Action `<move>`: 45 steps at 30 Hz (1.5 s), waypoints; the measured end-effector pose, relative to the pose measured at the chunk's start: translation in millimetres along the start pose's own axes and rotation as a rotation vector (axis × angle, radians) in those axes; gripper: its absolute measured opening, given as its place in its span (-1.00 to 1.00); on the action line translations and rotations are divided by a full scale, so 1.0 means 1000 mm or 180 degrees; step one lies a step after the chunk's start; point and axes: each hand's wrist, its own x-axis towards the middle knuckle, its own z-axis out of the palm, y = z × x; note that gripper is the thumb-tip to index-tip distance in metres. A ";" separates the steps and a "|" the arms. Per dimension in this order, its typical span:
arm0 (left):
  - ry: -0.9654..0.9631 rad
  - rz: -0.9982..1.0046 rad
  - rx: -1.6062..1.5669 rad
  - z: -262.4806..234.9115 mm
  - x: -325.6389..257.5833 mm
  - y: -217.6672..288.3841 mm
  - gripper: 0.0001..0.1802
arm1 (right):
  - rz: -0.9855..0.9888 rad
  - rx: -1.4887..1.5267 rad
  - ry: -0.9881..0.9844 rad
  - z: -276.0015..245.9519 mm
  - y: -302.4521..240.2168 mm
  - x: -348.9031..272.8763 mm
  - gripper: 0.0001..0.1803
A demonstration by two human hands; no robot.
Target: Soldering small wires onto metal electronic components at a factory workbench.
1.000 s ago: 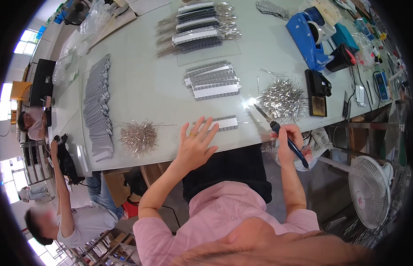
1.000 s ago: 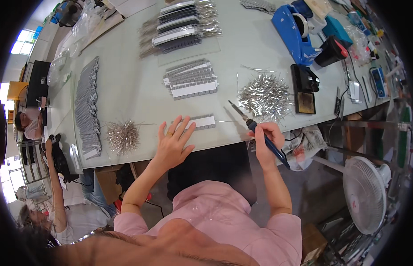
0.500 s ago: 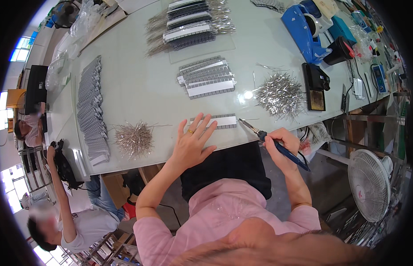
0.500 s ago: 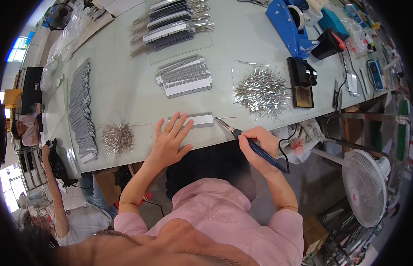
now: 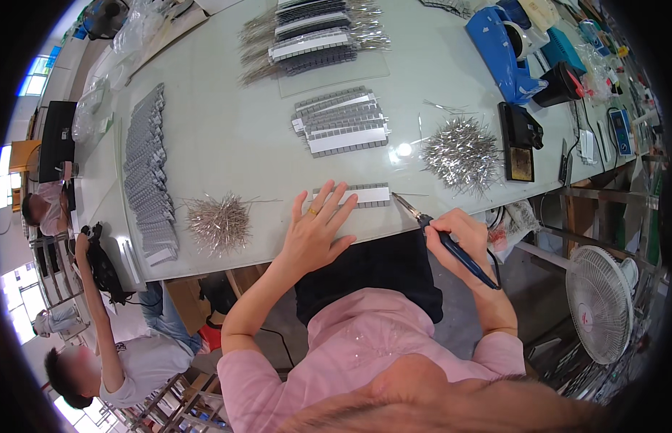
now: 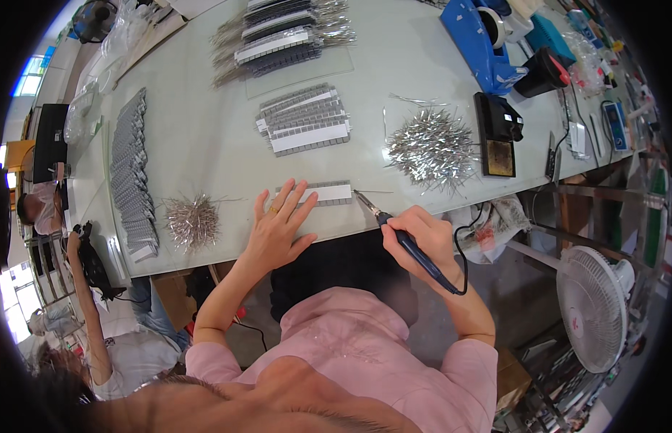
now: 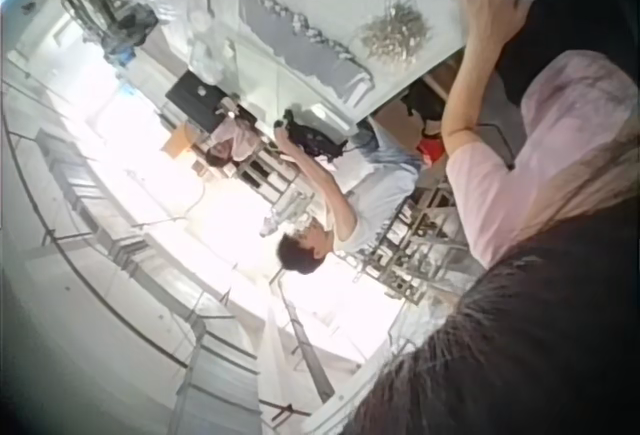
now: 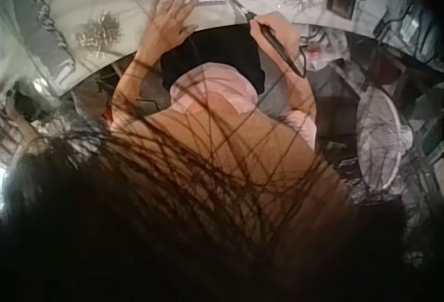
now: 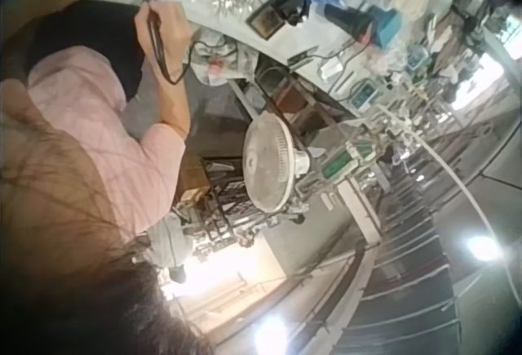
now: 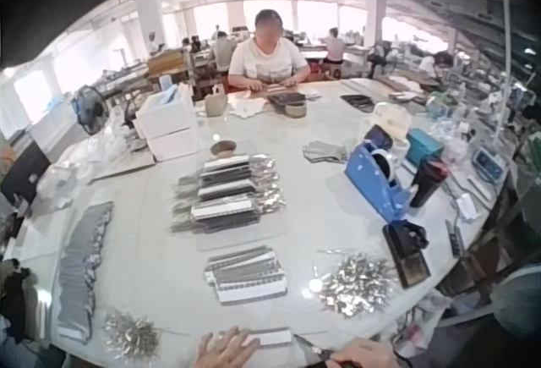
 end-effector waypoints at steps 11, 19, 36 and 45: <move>0.0291 -0.0162 -0.0087 0.009 -0.020 0.006 -0.24 | 0.1729 0.2043 0.0263 0.001 0.063 -0.023 -0.95; 0.0467 -0.0022 -0.0234 0.016 0.000 0.010 -0.28 | 0.1517 0.1757 0.0330 -0.001 0.036 -0.019 -0.95; 0.0458 -0.0120 0.0192 0.023 -0.013 0.018 -0.30 | 0.1170 0.1370 0.0234 0.010 0.020 -0.033 -0.94; 0.0471 -0.0120 0.0267 0.024 -0.013 0.018 -0.29 | 0.1092 0.1354 0.0277 0.012 0.024 -0.036 -0.93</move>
